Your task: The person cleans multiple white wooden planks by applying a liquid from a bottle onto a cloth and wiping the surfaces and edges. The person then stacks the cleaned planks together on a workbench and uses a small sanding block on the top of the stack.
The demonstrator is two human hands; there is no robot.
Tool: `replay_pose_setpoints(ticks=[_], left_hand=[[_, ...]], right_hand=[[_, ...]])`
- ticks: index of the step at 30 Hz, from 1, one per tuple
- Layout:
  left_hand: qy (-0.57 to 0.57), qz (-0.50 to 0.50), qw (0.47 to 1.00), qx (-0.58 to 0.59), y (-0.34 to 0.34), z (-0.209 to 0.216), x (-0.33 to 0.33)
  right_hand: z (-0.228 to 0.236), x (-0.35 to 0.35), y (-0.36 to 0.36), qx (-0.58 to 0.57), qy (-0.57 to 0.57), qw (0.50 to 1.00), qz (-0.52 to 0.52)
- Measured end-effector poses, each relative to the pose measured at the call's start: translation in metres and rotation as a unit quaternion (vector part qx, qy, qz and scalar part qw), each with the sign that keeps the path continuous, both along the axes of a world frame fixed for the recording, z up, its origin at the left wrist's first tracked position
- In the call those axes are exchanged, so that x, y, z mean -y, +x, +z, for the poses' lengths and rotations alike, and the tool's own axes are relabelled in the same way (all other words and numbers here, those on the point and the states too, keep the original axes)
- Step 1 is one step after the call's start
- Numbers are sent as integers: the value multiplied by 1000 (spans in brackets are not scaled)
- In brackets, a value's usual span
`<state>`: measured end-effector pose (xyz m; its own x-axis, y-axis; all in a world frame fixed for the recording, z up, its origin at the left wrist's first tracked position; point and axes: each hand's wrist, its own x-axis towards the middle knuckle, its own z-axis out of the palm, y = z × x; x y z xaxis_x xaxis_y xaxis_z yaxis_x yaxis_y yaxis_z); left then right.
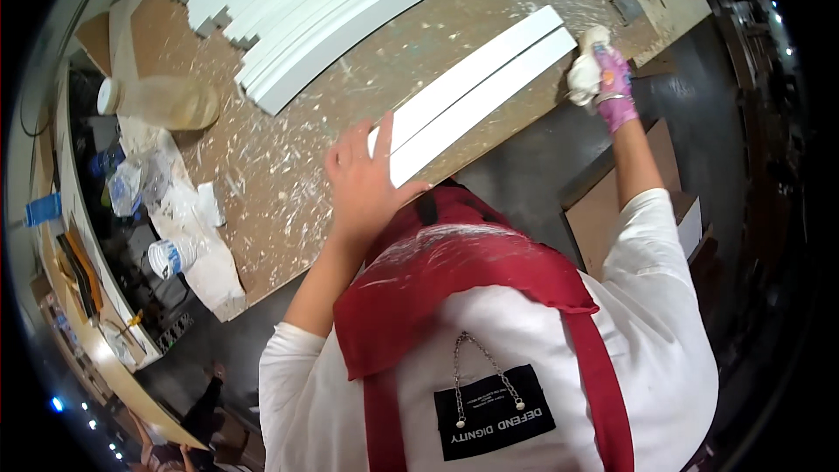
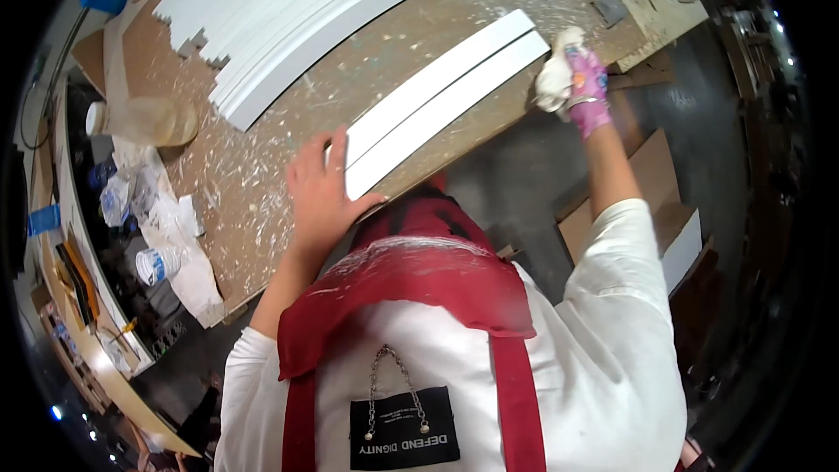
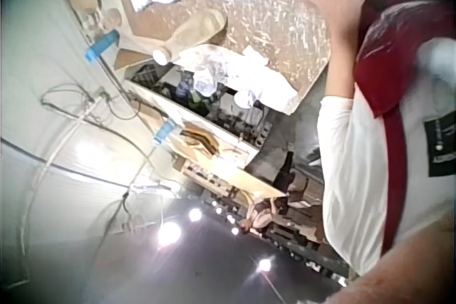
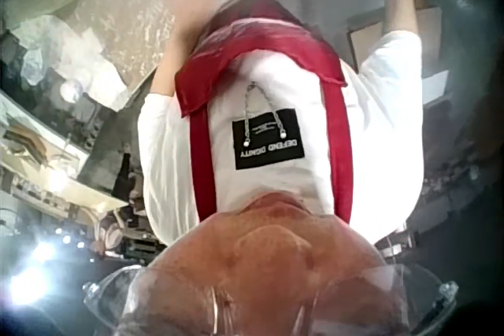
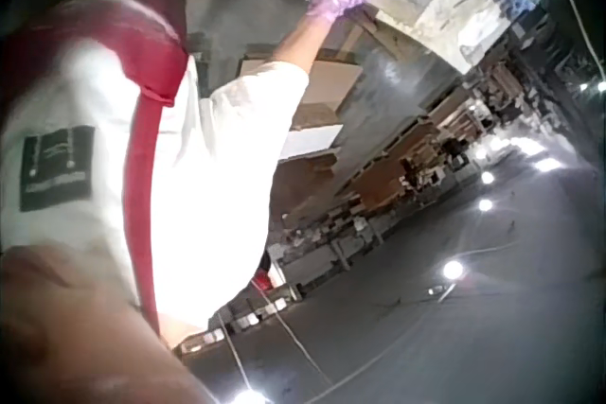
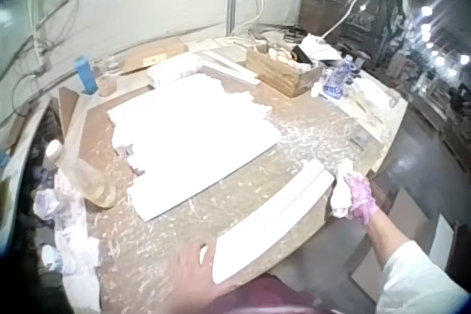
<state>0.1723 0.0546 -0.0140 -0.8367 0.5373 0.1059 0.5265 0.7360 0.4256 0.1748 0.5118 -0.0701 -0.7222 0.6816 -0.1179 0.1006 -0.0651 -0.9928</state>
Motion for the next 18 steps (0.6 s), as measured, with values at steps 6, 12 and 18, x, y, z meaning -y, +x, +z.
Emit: replay_pose_setpoints(ticks=[6, 12, 18], left_hand=[[-4, -78, 997, 11, -20, -2, -12], [-33, -76, 993, 80, -27, 11, -9], [-21, -23, 994, 106, -39, -13, -1]], right_hand=[[13, 38, 19, -40, -14, 999, 1], [29, 44, 29, -99, -58, 986, -121], [40, 58, 18, -62, -86, 992, -66]])
